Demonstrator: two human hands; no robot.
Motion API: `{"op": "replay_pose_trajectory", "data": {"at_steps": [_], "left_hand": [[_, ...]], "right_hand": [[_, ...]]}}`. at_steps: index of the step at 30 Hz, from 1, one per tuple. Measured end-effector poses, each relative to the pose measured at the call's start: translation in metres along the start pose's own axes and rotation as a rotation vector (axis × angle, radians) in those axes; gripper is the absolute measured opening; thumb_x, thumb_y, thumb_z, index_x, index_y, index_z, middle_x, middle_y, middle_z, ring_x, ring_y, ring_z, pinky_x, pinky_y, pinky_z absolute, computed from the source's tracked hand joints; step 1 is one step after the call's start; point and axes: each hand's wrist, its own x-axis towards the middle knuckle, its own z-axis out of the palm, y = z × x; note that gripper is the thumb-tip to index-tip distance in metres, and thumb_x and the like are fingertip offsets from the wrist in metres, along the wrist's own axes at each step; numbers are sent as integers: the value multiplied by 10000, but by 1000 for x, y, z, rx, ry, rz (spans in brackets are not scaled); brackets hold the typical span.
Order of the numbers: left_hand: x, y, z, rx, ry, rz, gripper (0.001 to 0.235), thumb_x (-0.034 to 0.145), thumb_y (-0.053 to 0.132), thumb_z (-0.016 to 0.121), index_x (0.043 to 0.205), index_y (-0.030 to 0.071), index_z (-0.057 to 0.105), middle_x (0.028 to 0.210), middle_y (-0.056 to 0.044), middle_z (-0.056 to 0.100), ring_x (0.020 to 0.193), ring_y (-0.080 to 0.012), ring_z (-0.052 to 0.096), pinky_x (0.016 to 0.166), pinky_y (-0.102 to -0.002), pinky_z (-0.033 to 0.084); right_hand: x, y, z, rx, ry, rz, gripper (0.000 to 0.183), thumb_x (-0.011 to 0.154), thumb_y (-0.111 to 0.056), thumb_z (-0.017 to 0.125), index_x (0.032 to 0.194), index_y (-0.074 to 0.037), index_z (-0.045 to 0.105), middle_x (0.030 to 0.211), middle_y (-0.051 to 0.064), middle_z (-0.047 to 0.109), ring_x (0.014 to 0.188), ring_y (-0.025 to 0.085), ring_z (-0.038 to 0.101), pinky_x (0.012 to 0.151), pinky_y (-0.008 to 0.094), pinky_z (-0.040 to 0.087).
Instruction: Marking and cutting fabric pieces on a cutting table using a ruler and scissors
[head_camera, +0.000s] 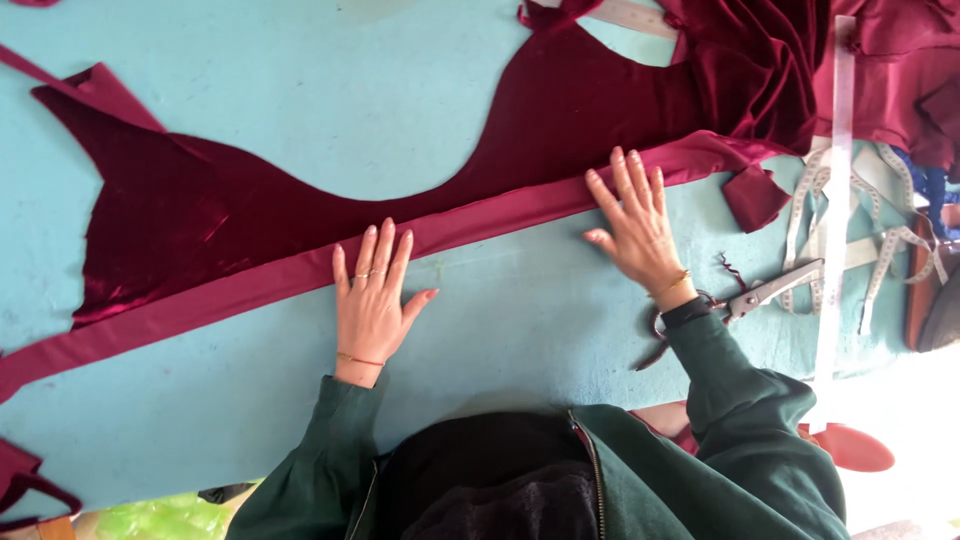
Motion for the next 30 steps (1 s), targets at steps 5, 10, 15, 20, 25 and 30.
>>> {"op": "replay_pose_trajectory", "data": {"at_steps": [5,10,15,20,25,30], "left_hand": [[3,7,-2,-6,-21,-18,812,1000,661,453,1647,186,330,1720,-93,265,1582,-284,217,1239,-652,113],[25,39,2,-57,-60,21,877,951,625,588,1642,152,325,1717,-116,261,1579,-289,225,1221,-664,113],[89,98,20,-153,-116,269,909,929,658,613,1600,92,378,1689,-97,325,1578,-230,249,1275,-573,138],[155,152,71,-39,-168,495,972,930,784,452,1631,130,293,1726,-34,187,1605,-171,117,1338,-497,52],[194,180,100,-50,-260,601,1021,920,838,337,1664,156,179,1746,-2,67,1615,-154,24,1355,-485,-11],[201,177,89,-64,-340,653,847,986,781,258,1674,298,148,1756,-13,42,1618,-215,-16,1333,-565,-31]], "right_hand": [[-25,56,12,124,244,196,757,952,-231,729,1623,-122,398,1635,251,324,1518,440,255,1241,567,174],[-67,117,49,1220,806,922,435,1091,-201,640,1485,-183,459,1297,67,635,1160,166,651,983,356,613],[-66,151,51,1725,807,1109,484,1024,-266,751,1441,-113,559,1314,145,740,1107,270,793,968,470,675],[-37,150,11,1765,510,1308,259,1002,-314,751,1152,-119,670,1059,6,755,926,152,791,747,215,619],[-38,177,28,1734,347,1245,120,976,-233,802,961,-135,735,864,20,771,765,157,792,653,213,568],[-33,163,15,1835,607,1074,158,974,-37,735,902,-159,667,772,-5,679,737,133,707,902,306,601]]}}
